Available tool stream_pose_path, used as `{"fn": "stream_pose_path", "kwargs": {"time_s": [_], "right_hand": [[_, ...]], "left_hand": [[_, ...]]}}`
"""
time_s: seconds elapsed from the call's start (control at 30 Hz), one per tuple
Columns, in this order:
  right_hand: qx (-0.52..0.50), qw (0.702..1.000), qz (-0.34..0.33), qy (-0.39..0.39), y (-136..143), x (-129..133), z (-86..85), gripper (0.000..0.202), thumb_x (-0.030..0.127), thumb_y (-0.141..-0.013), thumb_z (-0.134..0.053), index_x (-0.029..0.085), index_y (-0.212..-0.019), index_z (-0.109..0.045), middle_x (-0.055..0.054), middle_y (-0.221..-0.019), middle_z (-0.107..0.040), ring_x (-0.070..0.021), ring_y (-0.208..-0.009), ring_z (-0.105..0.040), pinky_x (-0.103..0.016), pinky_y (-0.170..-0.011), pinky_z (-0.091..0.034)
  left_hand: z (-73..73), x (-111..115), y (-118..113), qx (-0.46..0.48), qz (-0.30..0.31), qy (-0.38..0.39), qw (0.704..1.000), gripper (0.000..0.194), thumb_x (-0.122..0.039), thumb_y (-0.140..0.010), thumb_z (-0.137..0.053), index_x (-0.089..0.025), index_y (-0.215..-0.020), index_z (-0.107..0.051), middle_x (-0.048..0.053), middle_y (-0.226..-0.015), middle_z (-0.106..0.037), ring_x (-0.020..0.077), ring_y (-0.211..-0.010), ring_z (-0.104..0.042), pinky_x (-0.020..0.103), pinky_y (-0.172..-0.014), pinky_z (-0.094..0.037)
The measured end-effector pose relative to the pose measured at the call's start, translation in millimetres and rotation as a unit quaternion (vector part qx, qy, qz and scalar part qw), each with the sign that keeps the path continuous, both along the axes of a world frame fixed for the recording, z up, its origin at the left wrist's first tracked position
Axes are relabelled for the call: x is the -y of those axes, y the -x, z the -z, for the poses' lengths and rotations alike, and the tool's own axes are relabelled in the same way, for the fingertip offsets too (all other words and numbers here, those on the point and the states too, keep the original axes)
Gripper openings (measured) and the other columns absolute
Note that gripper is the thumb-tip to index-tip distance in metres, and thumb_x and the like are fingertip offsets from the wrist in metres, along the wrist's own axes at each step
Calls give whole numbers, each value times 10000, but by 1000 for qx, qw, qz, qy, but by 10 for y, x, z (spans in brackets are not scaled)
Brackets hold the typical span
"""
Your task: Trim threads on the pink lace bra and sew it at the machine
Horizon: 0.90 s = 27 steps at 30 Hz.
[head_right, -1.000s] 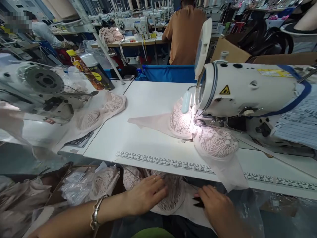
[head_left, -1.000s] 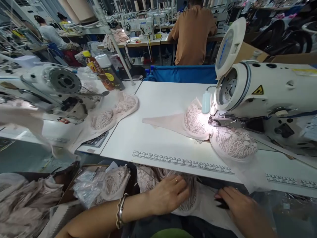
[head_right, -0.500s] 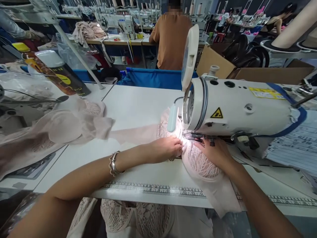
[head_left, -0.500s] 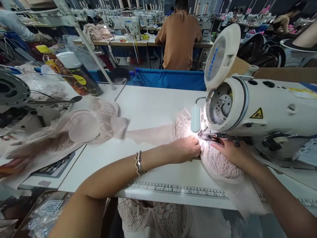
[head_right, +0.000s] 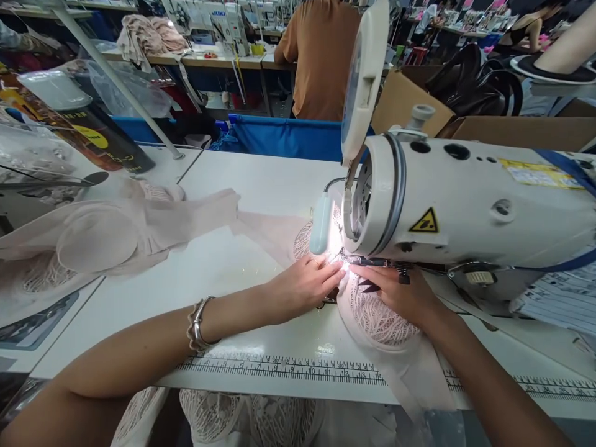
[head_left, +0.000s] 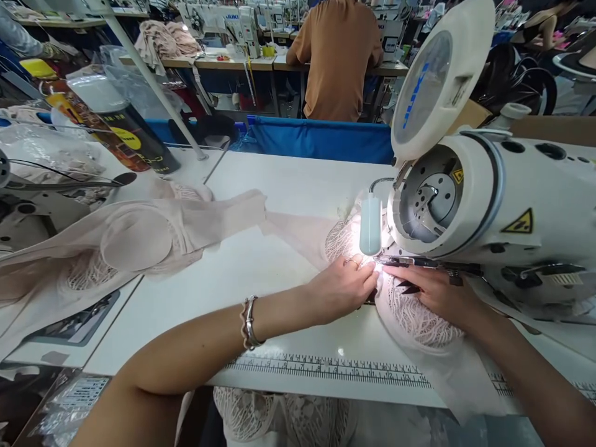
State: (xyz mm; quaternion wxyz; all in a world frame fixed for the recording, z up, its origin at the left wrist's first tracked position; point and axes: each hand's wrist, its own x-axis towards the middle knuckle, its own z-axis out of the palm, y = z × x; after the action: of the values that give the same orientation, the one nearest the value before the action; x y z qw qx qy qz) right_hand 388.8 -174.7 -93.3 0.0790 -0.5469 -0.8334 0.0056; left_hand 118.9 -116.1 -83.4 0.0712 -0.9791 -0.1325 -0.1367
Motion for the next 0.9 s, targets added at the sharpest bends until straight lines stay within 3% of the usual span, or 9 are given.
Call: {"fn": "stream_pose_path", "kwargs": {"time_s": [0.1, 0.2, 0.37, 0.53, 0.77, 0.9], "right_hand": [[-3, 999, -21, 48, 49, 18, -106, 598, 99, -879, -372, 316, -1365, -645, -22, -1207, -745, -213, -1097, -703, -345, -943, -573], [-3, 999, -22, 38, 80, 9, -155, 601, 88, -870, -362, 294, -1348, -662, -34, -1183, -751, -237, -1104, -700, -387, -969, -568], [-12, 999, -23, 23, 69, 10, -84, 571, 109, -894, -361, 295, -1344, -658, -39, -1165, -753, -240, -1093, -702, -412, -971, -568], [-14, 999, -16, 32, 62, 38, -34, 555, 146, -924, -352, 305, -1377, -630, -44, -1198, -740, -240, -1101, -700, -419, -963, -575], [-20, 999, -7, 45, 88, 49, -30, 680, 61, -823, -394, 338, -1410, -596, -12, -1069, -762, -186, -984, -715, -316, -879, -592], [5, 1000, -16, 12, 99, 60, -7, 716, 36, -799, -409, 343, -1422, -581, -2, -1009, -765, -175, -932, -708, -291, -843, -573]], "left_hand": [[-42, -18, 60, -15, 2, -12, 1000, 396, -36, -924, -447, -43, -1308, -542, 178, -1217, -646, 230, -859, -598, 328, -633, -361], [-43, -54, 53, -23, 11, -28, 999, 345, 16, -915, -423, -61, -1196, -606, 155, -1155, -670, 205, -817, -586, 316, -612, -336], [33, -111, -5, 2, 16, -35, 999, 272, 9, -942, -408, -104, -1059, -626, 107, -1037, -683, 172, -727, -535, 307, -580, -292], [68, -99, -12, -1, -16, -13, 1000, 284, 45, -911, -424, -125, -1050, -604, 88, -1041, -678, 162, -715, -513, 306, -603, -300], [34, -134, 11, -7, -21, 40, 999, 301, 61, -862, -495, -140, -1061, -598, 83, -1086, -687, 166, -742, -541, 314, -642, -340], [-5, -198, 36, -8, -15, 60, 998, 303, 50, -900, -455, -151, -1064, -612, 88, -1097, -698, 161, -745, -538, 322, -669, -363]]}}
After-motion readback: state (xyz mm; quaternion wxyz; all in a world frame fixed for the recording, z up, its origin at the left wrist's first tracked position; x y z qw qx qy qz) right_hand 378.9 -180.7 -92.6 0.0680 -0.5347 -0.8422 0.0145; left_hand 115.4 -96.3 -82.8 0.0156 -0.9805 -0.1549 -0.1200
